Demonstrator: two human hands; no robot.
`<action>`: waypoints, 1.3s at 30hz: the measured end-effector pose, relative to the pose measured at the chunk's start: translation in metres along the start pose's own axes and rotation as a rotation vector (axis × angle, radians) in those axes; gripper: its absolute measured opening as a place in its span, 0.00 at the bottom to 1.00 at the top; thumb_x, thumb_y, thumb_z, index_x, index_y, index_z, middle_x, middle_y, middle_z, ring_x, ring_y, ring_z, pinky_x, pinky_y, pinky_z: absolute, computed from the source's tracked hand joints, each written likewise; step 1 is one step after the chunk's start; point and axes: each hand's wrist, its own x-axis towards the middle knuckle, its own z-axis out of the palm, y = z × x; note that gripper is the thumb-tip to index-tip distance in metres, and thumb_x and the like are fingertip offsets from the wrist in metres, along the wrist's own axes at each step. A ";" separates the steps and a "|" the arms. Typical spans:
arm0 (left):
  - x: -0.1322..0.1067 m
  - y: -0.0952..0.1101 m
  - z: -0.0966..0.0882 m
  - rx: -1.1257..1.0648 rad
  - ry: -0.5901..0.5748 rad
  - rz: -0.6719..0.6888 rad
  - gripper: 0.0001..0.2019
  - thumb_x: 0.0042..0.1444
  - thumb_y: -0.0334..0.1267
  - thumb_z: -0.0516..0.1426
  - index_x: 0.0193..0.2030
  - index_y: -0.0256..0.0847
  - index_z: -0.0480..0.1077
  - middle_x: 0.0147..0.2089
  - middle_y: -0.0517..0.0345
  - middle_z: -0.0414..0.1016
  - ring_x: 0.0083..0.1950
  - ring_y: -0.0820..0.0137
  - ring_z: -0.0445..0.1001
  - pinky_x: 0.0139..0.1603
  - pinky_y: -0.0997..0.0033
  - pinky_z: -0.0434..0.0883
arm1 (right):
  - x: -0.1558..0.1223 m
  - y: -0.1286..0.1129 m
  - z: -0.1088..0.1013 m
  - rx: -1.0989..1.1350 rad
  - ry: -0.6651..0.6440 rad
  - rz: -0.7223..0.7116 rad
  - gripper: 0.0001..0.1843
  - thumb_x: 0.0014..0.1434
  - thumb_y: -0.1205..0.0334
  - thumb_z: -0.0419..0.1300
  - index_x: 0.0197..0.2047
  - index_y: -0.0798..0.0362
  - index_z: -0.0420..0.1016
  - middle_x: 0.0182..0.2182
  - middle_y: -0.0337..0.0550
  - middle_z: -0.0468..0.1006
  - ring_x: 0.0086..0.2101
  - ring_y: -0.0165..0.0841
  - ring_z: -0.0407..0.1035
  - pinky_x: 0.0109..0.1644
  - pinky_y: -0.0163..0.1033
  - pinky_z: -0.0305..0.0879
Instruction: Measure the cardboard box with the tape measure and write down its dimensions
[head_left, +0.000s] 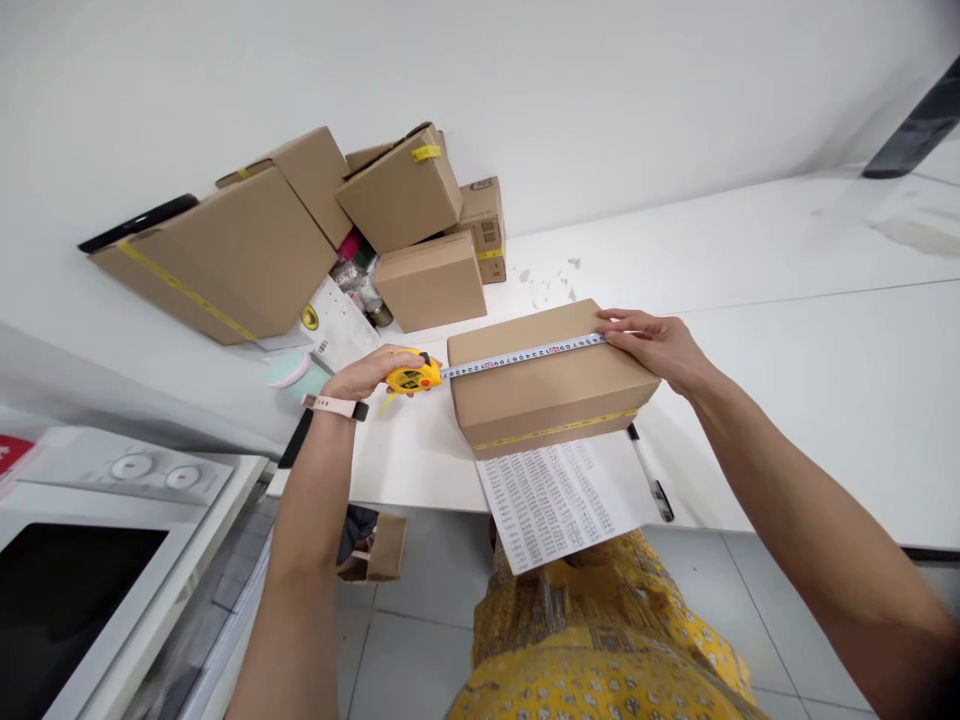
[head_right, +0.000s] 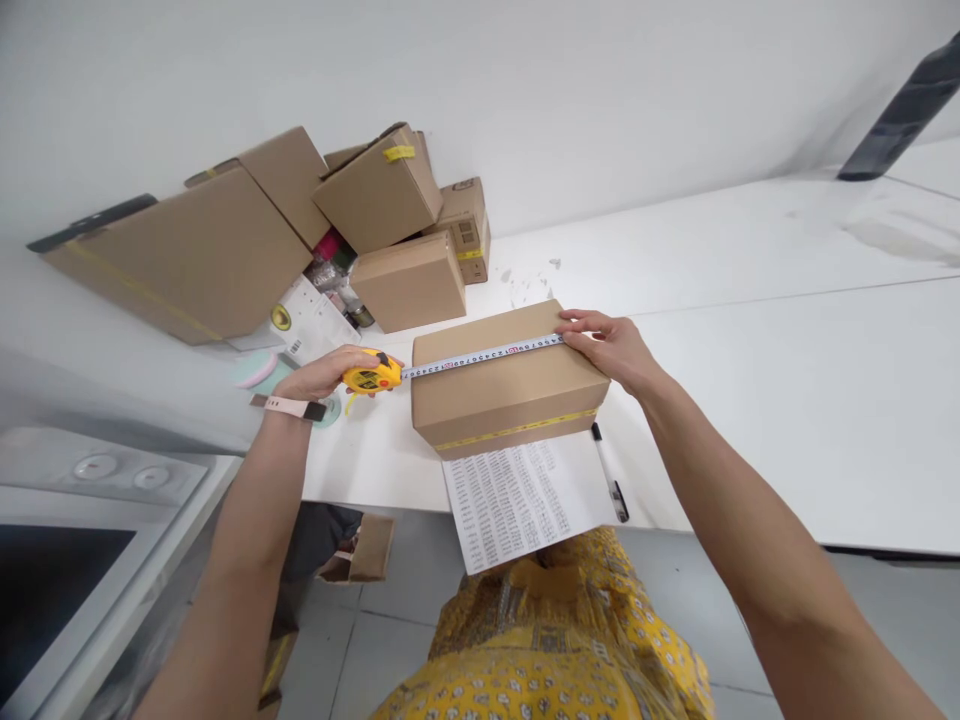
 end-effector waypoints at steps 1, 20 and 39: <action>-0.001 -0.002 -0.002 -0.008 -0.008 -0.004 0.18 0.47 0.52 0.64 0.37 0.39 0.80 0.39 0.45 0.82 0.39 0.57 0.80 0.32 0.69 0.73 | 0.000 0.001 0.001 0.015 0.003 0.006 0.10 0.52 0.50 0.71 0.37 0.44 0.87 0.60 0.42 0.77 0.54 0.49 0.72 0.55 0.55 0.71; -0.006 -0.019 -0.011 -0.035 -0.057 -0.026 0.22 0.53 0.52 0.62 0.47 0.38 0.81 0.46 0.44 0.83 0.43 0.58 0.80 0.35 0.70 0.76 | 0.001 0.010 0.004 0.192 0.027 0.063 0.07 0.55 0.60 0.64 0.35 0.45 0.85 0.61 0.37 0.76 0.63 0.47 0.65 0.68 0.52 0.60; -0.009 -0.026 -0.011 -0.054 -0.071 0.006 0.21 0.55 0.50 0.61 0.47 0.36 0.81 0.45 0.44 0.83 0.42 0.58 0.79 0.33 0.71 0.75 | -0.002 0.000 0.009 0.251 0.070 0.142 0.06 0.52 0.61 0.65 0.35 0.47 0.83 0.62 0.39 0.76 0.60 0.46 0.68 0.60 0.49 0.69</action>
